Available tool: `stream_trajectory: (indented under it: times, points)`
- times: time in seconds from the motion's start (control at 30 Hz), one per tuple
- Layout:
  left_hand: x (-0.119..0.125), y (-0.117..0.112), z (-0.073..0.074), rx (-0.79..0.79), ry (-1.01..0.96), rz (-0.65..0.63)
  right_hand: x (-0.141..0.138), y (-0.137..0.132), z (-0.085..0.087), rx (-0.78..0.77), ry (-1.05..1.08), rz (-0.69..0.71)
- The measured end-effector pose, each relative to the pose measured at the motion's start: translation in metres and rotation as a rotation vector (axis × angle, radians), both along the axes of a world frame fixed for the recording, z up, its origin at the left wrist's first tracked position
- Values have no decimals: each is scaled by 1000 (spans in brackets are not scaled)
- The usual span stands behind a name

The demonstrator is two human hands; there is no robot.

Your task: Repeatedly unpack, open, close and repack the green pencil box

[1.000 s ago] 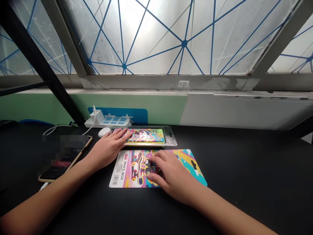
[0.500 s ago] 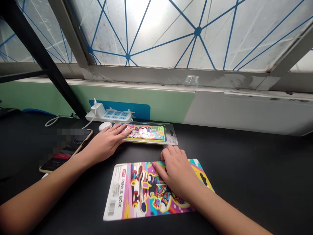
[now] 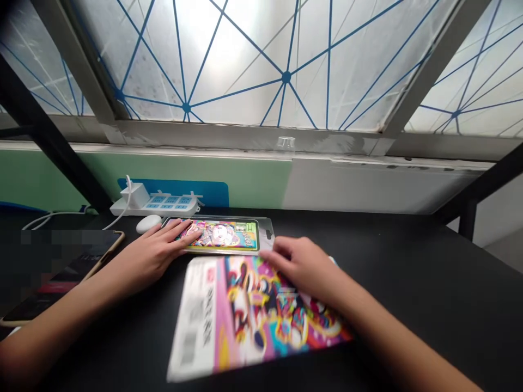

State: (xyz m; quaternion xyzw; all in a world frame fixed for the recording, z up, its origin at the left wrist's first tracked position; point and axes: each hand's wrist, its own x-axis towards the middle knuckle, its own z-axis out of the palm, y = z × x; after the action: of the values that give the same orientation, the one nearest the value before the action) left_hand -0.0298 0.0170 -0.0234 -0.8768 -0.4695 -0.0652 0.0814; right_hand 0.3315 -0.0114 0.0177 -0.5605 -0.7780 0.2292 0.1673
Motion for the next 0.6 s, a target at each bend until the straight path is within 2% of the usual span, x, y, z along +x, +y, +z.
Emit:
stream_trajectory:
  times: [0.07, 0.13, 0.23, 0.3, 0.4, 0.5, 0.6]
  points:
    - [-1, -1, 3, 0, -11, -51, 34, 24, 0, -71, -2, -101]
    - [-1, -4, 8, -2, -18, -111, 64, 43, -3, -205, -89, -145]
    - [0, -11, 16, -16, -24, -186, 87, 56, -9, -210, -117, -174]
    - [3, -16, 21, -20, -51, -221, 84, 56, -11, -160, -102, -186]
    - [11, -21, 23, -7, -124, -237, 63, 50, -13, -86, -70, -189]
    - [19, -22, 16, -13, -155, -174, 45, 47, -17, -62, -45, -172]
    - [22, -19, 9, -44, -103, -122, 43, 47, -20, -71, -30, -165]
